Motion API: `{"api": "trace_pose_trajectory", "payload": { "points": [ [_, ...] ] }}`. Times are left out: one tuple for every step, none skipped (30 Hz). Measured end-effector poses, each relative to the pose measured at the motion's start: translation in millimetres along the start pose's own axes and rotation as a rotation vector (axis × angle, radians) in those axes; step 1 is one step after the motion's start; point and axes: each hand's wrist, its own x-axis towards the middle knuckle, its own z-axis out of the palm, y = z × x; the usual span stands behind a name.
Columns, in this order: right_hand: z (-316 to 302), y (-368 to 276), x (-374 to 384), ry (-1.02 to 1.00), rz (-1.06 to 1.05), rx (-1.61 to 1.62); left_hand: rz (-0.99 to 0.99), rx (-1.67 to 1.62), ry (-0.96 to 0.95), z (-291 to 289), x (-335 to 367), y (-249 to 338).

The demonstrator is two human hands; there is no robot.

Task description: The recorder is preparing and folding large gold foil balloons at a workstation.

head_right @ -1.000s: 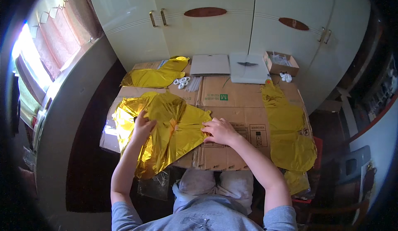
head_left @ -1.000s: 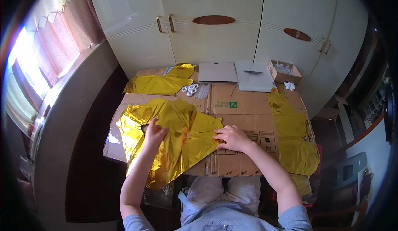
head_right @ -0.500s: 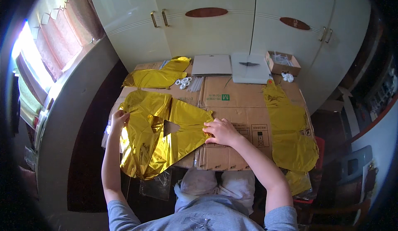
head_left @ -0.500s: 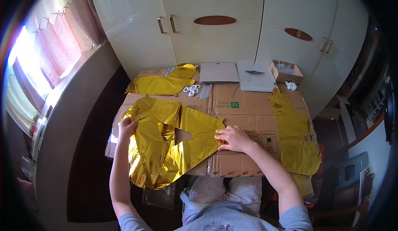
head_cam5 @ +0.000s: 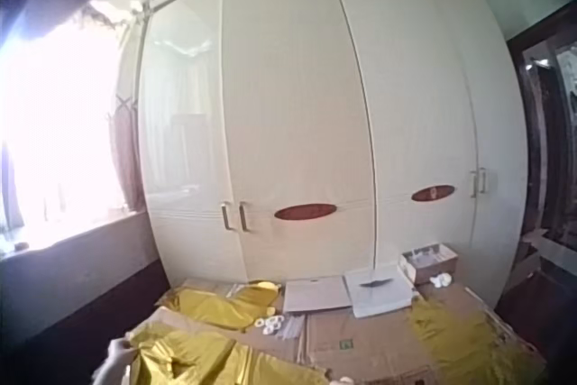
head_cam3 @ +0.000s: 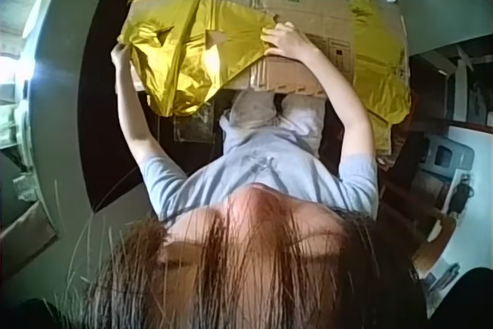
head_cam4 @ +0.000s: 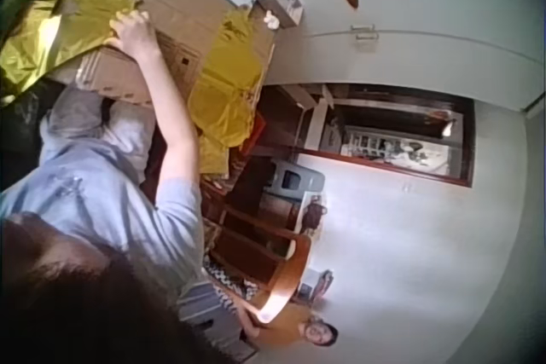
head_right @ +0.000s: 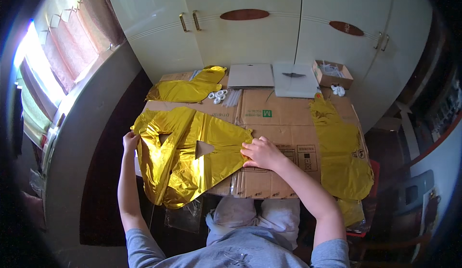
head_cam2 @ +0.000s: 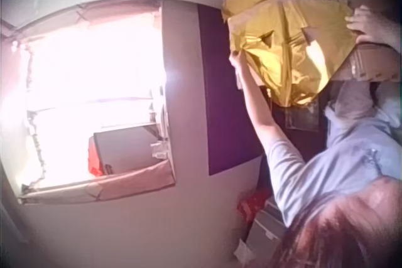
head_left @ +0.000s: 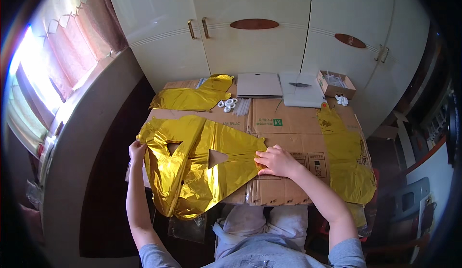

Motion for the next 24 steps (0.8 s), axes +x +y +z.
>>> {"api": "trace_pose_trajectory", "payload": {
  "points": [
    [-1, 0, 1, -0.001, -0.019, -0.025, 0.015, 0.042, 0.010, -3, 3, -4],
    [-2, -2, 3, -0.006, -0.024, -0.043, 0.030, 0.085, 0.020, -5, 5, -9],
    [-7, -4, 5, -0.013, -0.029, -0.061, 0.072, 0.152, 0.068, -3, 5, -12],
    [-11, -7, 8, -0.018, -0.036, -0.079, 0.113, 0.220, 0.118, -2, 3, -16],
    [-15, -10, 11, 0.011, -0.078, -0.055, 0.153, 0.290, 0.170, -4, 3, -19],
    [-19, -10, 10, 0.027, -0.103, -0.040, 0.234, 0.364, 0.145, 4, -7, -3],
    [-20, -12, 13, 0.050, -0.143, -0.014, 0.349, 0.421, 0.199, 5, -18, 8],
    [-18, -13, 16, 0.104, -0.206, 0.000, 0.472, 0.468, 0.226, 7, -35, 29],
    [-16, -13, 18, 0.156, -0.265, 0.015, 0.597, 0.513, 0.247, 13, -55, 54],
    [-15, -15, 18, 0.208, -0.327, 0.031, 0.634, 0.421, 0.113, 20, -75, 72],
    [-6, -15, 16, 0.228, -0.340, -0.019, 0.669, 0.327, -0.022, 29, -98, 92],
    [6, -11, 12, 0.251, -0.347, -0.072, 0.702, 0.250, -0.177, 34, -133, 122],
    [14, -10, 12, 0.278, -0.364, -0.122, 0.725, 0.176, -0.322, 35, -169, 146],
    [14, -11, 12, 0.264, -0.374, -0.098, 0.826, 0.210, -0.371, 41, -195, 157],
    [14, -11, 14, 0.249, -0.385, -0.075, 0.926, 0.243, -0.419, 47, -219, 163],
    [11, -9, 15, 0.236, -0.391, -0.056, 0.954, 0.227, -0.494, 55, -240, 170],
    [7, -7, 16, 0.146, -0.361, -0.024, 0.984, 0.209, -0.570, 63, -257, 175],
    [2, -7, 20, 0.060, -0.333, 0.011, 1.023, 0.189, -0.519, 71, -269, 179],
    [-2, -7, 23, -0.027, -0.305, 0.042, 1.063, 0.167, -0.466, 79, -277, 181],
    [-3, -8, 26, -0.041, -0.280, 0.037, 1.031, 0.197, -0.485, 85, -282, 181],
    [-5, -8, 28, -0.055, -0.254, 0.031, 1.002, 0.226, -0.505, 92, -284, 181],
    [-7, -9, 31, -0.068, -0.226, 0.025, 0.974, 0.255, -0.525, 96, -285, 181],
    [-9, -9, 34, -0.075, -0.193, 0.071, 0.963, 0.266, -0.498, 100, -285, 182],
    [-12, -9, 36, -0.080, -0.159, 0.121, 0.952, 0.278, -0.475, 102, -285, 183]
  ]
}}
